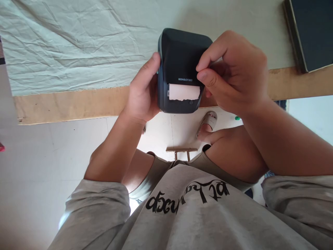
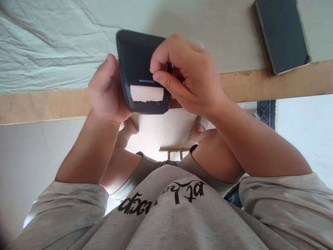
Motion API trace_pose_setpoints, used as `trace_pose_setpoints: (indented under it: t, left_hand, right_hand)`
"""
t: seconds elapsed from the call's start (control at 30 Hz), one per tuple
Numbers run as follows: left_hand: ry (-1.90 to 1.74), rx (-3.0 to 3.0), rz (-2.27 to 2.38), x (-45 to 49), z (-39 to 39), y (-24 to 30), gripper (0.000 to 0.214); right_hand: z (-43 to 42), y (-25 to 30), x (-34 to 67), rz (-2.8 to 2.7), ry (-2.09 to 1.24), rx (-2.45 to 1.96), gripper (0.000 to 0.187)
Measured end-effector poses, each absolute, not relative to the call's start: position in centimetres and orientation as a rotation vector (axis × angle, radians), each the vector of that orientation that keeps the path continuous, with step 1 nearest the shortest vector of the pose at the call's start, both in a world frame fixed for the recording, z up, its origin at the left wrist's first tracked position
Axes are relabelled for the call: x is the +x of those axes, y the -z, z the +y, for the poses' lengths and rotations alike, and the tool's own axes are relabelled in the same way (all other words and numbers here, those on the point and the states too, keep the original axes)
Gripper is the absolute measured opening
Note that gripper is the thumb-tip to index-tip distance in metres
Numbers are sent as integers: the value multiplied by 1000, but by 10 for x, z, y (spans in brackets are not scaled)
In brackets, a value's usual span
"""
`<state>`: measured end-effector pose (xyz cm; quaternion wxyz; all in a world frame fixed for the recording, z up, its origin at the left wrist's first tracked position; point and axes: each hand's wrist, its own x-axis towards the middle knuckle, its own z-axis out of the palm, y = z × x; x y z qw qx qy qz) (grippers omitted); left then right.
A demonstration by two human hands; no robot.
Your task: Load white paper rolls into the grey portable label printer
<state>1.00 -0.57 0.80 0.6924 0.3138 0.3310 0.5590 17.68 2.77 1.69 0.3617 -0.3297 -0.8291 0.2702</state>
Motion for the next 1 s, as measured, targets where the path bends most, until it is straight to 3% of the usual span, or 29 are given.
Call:
trace_pose_setpoints:
  t: [0.3, 0.47, 0.6, 0.83, 1.0]
  left_hand:
    - [-1227, 724, 797, 0, -2, 7, 24]
    - [-1231, 796, 860, -1, -3, 2, 30]
    - [-1176, 755, 890, 0, -2, -1, 19]
    - [-1182, 729, 757, 5, 0, -4, 22]
    - [-1211, 736, 829, 4, -3, 1, 10]
  right_hand:
    - [28, -16, 176, -2156, -600, -843, 2]
    - [28, -14, 178, -2206, -670, -859, 24]
    - [29, -14, 179, -2203, -608, -934, 31]
    - [21, -26, 175, -2096, -10, -1084, 10]
    - [18, -33, 167, -1964, -84, -1175, 9]
